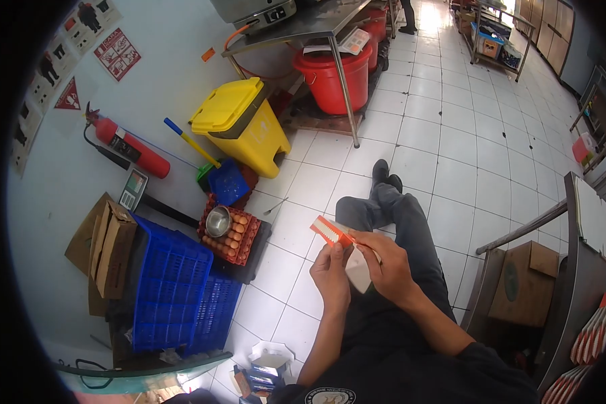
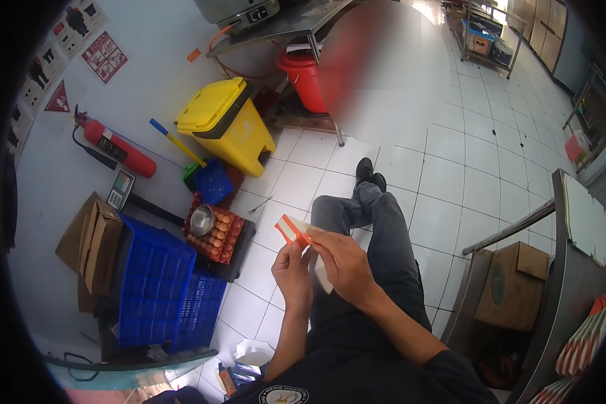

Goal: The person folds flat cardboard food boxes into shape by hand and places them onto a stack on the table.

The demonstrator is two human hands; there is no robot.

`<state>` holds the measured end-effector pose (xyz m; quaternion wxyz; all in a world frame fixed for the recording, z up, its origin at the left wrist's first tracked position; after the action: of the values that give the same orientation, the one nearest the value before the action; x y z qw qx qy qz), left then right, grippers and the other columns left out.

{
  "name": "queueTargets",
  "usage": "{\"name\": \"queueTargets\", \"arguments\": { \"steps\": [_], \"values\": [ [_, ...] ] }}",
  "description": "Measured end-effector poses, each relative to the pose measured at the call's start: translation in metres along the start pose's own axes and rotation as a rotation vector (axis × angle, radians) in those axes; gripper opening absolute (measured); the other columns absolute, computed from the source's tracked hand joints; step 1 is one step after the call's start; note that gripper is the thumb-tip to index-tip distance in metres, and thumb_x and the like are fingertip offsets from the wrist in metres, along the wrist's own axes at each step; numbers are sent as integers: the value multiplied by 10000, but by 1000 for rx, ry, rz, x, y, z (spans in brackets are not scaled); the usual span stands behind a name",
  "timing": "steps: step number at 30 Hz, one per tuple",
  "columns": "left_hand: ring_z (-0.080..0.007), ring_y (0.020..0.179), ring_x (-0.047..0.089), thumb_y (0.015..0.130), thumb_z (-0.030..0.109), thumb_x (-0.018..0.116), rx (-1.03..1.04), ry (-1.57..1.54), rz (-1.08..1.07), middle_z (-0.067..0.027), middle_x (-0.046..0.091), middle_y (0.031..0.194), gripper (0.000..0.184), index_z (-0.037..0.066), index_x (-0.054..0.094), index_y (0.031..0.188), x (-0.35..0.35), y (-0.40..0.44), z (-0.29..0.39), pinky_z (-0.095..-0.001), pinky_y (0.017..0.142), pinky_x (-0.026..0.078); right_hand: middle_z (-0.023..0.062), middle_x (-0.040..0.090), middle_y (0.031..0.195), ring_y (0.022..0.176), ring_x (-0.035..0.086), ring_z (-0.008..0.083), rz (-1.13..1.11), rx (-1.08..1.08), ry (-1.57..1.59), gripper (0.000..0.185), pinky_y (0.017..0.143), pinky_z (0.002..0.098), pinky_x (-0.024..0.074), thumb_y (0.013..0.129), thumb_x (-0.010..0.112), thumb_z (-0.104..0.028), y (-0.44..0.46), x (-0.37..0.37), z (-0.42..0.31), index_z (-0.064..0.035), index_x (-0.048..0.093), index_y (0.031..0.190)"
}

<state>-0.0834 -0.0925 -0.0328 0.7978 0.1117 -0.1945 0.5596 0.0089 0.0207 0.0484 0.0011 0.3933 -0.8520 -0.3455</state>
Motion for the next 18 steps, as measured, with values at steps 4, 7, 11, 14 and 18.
{"name": "queueTargets", "arguments": {
  "steps": [4, 7, 11, 14, 18],
  "values": [
    [-184, 1028, 662, 1045, 167, 569, 80, 70, -14, -109, 690, 1102, 261, -58, 668, 1135, 5, -9, 2, -349, 945, 547, 179, 701, 1137, 1000, 679, 323, 49, -8, 26, 170, 862, 384, 539, 921, 632, -3, 1, 0, -4, 32, 681, 1080],
    [-172, 1009, 661, 1034, 154, 591, 119, 128, -96, -98, 691, 1111, 240, -53, 684, 1112, 8, -13, 6, -331, 942, 539, 180, 702, 1115, 984, 678, 317, 74, 20, 62, 155, 858, 382, 541, 913, 642, -2, 1, -2, -7, 37, 681, 1058],
    [-162, 958, 667, 973, 97, 674, 150, 178, -146, -84, 692, 1042, 165, -37, 711, 1062, -3, -8, 7, -299, 887, 551, 183, 701, 1103, 976, 677, 316, 46, 29, 85, 149, 856, 373, 544, 904, 653, -1, 1, 0, -8, 45, 680, 1043],
    [-134, 927, 657, 934, 61, 716, 146, 224, -131, -62, 702, 1003, 136, -26, 721, 1039, -11, -4, 4, -274, 845, 534, 184, 700, 1106, 988, 682, 314, 14, 59, 90, 148, 860, 370, 548, 899, 658, -1, 1, 4, -7, 49, 680, 1037],
    [-117, 900, 647, 903, 9, 733, 105, 155, -111, -47, 703, 966, 128, -8, 720, 1030, -10, -4, 6, -268, 826, 528, 203, 695, 1167, 1045, 694, 310, -88, 107, 44, 190, 898, 355, 548, 894, 647, 26, -1, 8, -5, 58, 683, 1078]
  ]
}}
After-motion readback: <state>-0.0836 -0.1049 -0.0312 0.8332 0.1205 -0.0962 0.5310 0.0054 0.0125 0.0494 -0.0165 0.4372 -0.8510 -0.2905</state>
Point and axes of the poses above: each hand's wrist, its own y-axis towards the middle knuckle, its own x-axis out of the palm, z = x × y, the point moved 9 cm from there along y, towards the middle knuckle
